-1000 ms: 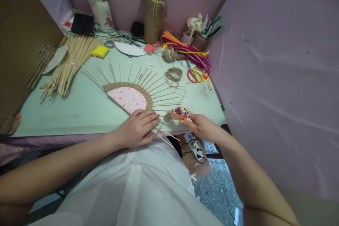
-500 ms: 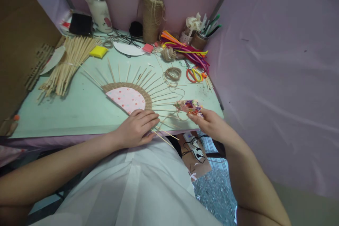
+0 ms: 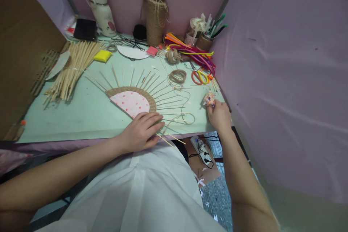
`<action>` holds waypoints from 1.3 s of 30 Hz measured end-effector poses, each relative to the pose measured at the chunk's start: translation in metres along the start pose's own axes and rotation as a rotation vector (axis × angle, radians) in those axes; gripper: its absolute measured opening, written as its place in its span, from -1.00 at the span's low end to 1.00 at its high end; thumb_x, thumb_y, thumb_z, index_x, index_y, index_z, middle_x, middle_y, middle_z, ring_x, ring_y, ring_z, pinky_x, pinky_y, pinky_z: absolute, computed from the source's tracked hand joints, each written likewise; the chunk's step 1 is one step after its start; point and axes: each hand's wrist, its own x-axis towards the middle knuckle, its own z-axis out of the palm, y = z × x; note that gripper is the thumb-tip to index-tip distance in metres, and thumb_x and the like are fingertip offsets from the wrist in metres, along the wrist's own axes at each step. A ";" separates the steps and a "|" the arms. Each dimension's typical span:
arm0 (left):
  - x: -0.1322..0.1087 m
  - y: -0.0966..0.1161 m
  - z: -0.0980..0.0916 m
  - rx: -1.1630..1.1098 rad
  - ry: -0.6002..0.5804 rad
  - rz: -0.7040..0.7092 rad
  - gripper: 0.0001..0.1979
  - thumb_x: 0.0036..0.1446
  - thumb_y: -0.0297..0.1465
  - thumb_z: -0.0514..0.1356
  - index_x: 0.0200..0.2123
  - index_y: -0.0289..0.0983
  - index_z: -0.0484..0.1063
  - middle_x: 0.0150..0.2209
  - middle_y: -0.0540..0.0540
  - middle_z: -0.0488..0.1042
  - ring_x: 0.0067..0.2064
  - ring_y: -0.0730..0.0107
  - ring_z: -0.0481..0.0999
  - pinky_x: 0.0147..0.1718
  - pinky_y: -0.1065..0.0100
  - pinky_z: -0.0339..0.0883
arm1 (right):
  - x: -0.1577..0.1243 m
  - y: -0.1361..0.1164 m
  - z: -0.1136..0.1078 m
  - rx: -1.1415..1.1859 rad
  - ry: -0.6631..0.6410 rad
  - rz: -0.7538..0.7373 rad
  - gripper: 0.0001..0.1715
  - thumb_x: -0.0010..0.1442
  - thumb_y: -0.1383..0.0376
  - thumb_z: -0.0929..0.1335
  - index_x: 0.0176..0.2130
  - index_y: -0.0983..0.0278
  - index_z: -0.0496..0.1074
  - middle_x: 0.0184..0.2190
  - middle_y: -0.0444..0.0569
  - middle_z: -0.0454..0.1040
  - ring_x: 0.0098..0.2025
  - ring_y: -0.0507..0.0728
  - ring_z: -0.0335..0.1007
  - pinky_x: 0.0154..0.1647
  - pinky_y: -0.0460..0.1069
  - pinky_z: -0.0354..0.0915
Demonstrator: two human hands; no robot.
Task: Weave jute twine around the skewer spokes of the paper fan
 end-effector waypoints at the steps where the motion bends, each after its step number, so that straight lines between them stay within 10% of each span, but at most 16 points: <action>1: 0.000 0.000 0.000 0.013 0.000 0.000 -0.64 0.18 -0.34 0.13 0.01 -0.36 0.42 0.09 -0.29 0.45 0.14 0.06 0.38 0.06 0.10 0.20 | -0.003 -0.003 0.000 -0.004 0.057 -0.017 -0.39 0.15 0.12 0.30 0.08 0.44 0.36 -0.12 0.32 0.39 -0.13 0.37 0.32 -0.18 0.17 0.22; 9: 0.005 0.001 0.004 0.142 0.063 0.050 -0.74 0.27 -0.46 0.06 -0.03 -0.36 0.44 0.03 -0.27 0.50 0.06 0.14 0.42 -0.01 0.14 0.25 | -0.052 -0.045 0.002 0.609 0.272 -0.336 -0.88 0.22 0.23 0.35 -0.26 0.22 0.46 -0.24 0.02 0.47 -0.12 0.19 0.39 -0.03 0.13 0.29; 19: 0.002 0.002 -0.006 0.076 0.167 0.064 -0.72 0.29 -0.51 0.01 -0.03 -0.36 0.45 -0.01 -0.22 0.54 0.07 0.18 0.43 0.02 0.10 0.28 | -0.092 -0.075 0.019 1.004 0.350 -0.077 -0.86 0.24 0.30 0.34 -0.24 0.19 0.53 -0.30 -0.04 0.51 -0.22 0.13 0.44 -0.16 0.08 0.36; 29: -0.003 0.008 -0.024 -0.018 0.222 0.074 -0.71 0.23 -0.51 0.10 0.02 -0.36 0.41 -0.03 -0.23 0.54 0.07 0.13 0.41 0.04 0.05 0.32 | -0.094 -0.110 0.014 1.162 0.065 -0.098 -0.71 0.14 0.30 0.41 -0.11 0.10 0.55 -0.13 -0.02 0.40 -0.25 0.08 0.37 -0.32 -0.01 0.35; 39: -0.004 0.016 -0.029 -0.063 0.215 0.059 -0.68 0.21 -0.53 0.12 0.04 -0.35 0.43 -0.09 -0.23 0.53 -0.01 0.15 0.41 -0.02 0.07 0.34 | -0.090 -0.121 0.005 1.276 -0.034 -0.096 -0.89 0.14 0.26 0.41 -0.42 0.19 0.54 -0.42 -0.08 0.45 -0.29 0.11 0.36 -0.22 0.03 0.29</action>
